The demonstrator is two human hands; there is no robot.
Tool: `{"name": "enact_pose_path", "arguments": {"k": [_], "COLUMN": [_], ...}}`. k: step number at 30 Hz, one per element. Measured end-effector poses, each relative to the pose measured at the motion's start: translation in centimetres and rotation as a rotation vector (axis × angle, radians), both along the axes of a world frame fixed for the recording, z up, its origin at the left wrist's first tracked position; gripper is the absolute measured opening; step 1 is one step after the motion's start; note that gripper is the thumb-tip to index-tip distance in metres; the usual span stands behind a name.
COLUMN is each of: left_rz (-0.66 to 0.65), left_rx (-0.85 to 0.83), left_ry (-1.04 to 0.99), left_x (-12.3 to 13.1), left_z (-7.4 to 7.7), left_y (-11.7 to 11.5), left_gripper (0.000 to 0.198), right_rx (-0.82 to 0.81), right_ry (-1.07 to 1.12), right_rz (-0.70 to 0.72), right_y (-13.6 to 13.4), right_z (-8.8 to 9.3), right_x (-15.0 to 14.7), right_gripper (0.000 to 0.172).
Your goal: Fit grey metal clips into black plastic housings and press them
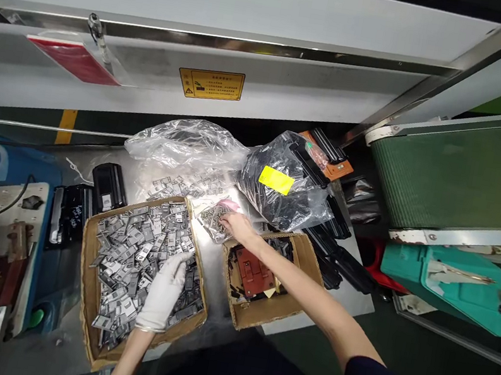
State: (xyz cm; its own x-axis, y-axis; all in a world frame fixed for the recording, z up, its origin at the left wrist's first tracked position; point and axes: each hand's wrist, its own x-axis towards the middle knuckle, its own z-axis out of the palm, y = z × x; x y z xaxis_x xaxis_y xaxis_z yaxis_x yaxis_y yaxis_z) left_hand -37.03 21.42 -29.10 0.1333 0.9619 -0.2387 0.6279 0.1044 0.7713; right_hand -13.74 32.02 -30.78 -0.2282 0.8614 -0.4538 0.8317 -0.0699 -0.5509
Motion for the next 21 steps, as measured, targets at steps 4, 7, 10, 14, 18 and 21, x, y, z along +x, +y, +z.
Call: {"name": "enact_pose_path", "arguments": {"k": [4, 7, 10, 14, 18, 21], "left_rz": [-0.097, -0.228, -0.406, -0.557, -0.582, -0.371], "left_rx": [0.116, 0.292, 0.524, 0.652, 0.589, 0.433], "left_ry": [0.052, 0.079, 0.075, 0.076, 0.036, -0.011], "left_x": [2.7, 4.7, 6.2, 6.7, 6.4, 6.6], "left_z": [2.4, 4.1, 5.3, 6.3, 7.1, 7.2], "left_y": [1.4, 2.1, 2.7, 3.7, 3.0, 0.7], "left_gripper": [0.039, 0.043, 0.038, 0.041, 0.04, 0.039], "right_rx": [-0.065, -0.157, -0.396, -0.591, -0.401, -0.191], "right_ry": [0.263, 0.516, 0.885, 1.083, 0.997, 0.99], "right_rz": [-0.155, -0.213, -0.369, -0.505, -0.59, -0.536], "right_y": [-2.4, -5.3, -7.7, -8.9, -9.6, -9.9], "right_z": [3.7, 7.1, 9.4, 9.9, 9.9, 10.5], "right_x": [1.6, 2.7, 3.6, 3.9, 3.1, 2.6], "right_gripper": [0.023, 0.033, 0.041, 0.041, 0.043, 0.038]}}
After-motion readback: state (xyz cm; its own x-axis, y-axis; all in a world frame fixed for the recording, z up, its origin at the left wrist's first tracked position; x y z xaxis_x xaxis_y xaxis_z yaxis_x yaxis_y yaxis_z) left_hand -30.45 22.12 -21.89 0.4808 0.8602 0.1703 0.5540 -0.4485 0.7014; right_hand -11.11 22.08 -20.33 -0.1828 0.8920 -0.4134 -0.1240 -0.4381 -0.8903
